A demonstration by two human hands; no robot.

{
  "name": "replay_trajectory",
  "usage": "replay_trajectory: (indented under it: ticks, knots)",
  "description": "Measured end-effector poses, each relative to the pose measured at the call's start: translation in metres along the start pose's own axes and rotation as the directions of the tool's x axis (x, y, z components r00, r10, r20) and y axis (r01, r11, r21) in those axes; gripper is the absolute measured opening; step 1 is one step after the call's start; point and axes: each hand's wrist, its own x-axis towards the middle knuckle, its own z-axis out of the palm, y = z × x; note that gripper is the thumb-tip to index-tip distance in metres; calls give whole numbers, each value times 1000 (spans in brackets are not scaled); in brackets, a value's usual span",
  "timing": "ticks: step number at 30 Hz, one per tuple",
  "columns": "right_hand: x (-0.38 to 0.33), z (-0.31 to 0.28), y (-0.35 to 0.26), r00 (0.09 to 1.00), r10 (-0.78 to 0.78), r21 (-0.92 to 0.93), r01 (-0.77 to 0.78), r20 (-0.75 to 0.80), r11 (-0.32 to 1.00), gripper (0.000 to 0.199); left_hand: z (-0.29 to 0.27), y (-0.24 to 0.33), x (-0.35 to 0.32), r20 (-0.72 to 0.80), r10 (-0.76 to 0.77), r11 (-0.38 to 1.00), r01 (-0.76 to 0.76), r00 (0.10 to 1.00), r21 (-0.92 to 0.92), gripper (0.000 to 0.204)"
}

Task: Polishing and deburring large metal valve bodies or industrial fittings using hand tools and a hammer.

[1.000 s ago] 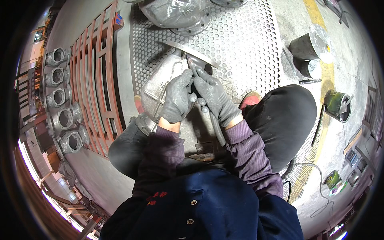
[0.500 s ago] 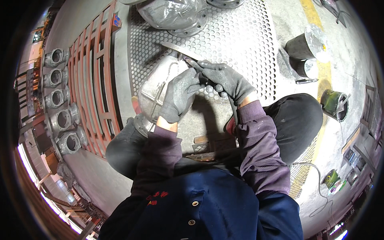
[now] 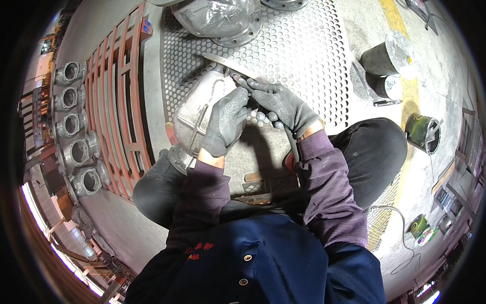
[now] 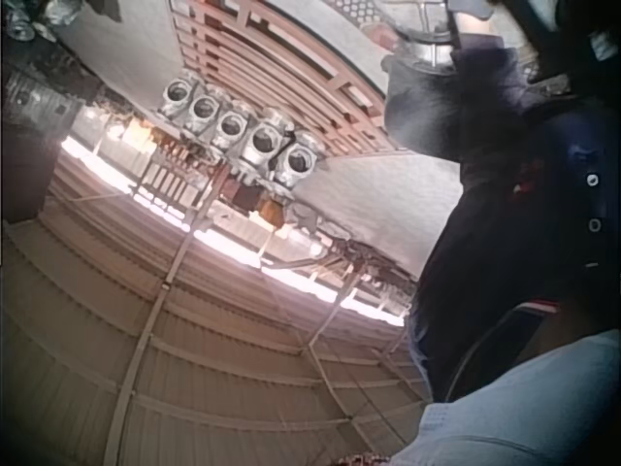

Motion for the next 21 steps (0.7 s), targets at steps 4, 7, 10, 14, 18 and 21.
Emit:
replay_trajectory:
  ticks: [4, 7, 10, 14, 18, 21]
  knots:
    - [-3, 2, -5, 998, 52, 57, -51, -17, 997, 41, 5, 3, -1, -52, -187, 830, 129, 981, -543, 42]
    - [-2, 2, -2, 998, 56, 46, -55, -21, 997, 42, 5, -6, -1, -97, -12, 907, -30, 995, -419, 36]
    - [-5, 3, -5, 996, 83, 36, -82, -36, 996, 42, 2, -2, 1, -57, 13, 953, -30, 998, -303, 25]
    - [-5, 5, -4, 993, 115, 35, -114, -36, 993, 41, 4, -15, 6, -55, -81, 803, 32, 995, -595, 19]
    - [-4, 3, -2, 997, 81, 35, -80, -7, 996, 41, 2, -17, 6, -74, 176, 961, -188, 982, -205, 19]
    - [-3, 6, -4, 996, 93, 29, -93, 3, 995, 40, 2, -11, 2, -85, 75, 949, -98, 994, -300, 25]
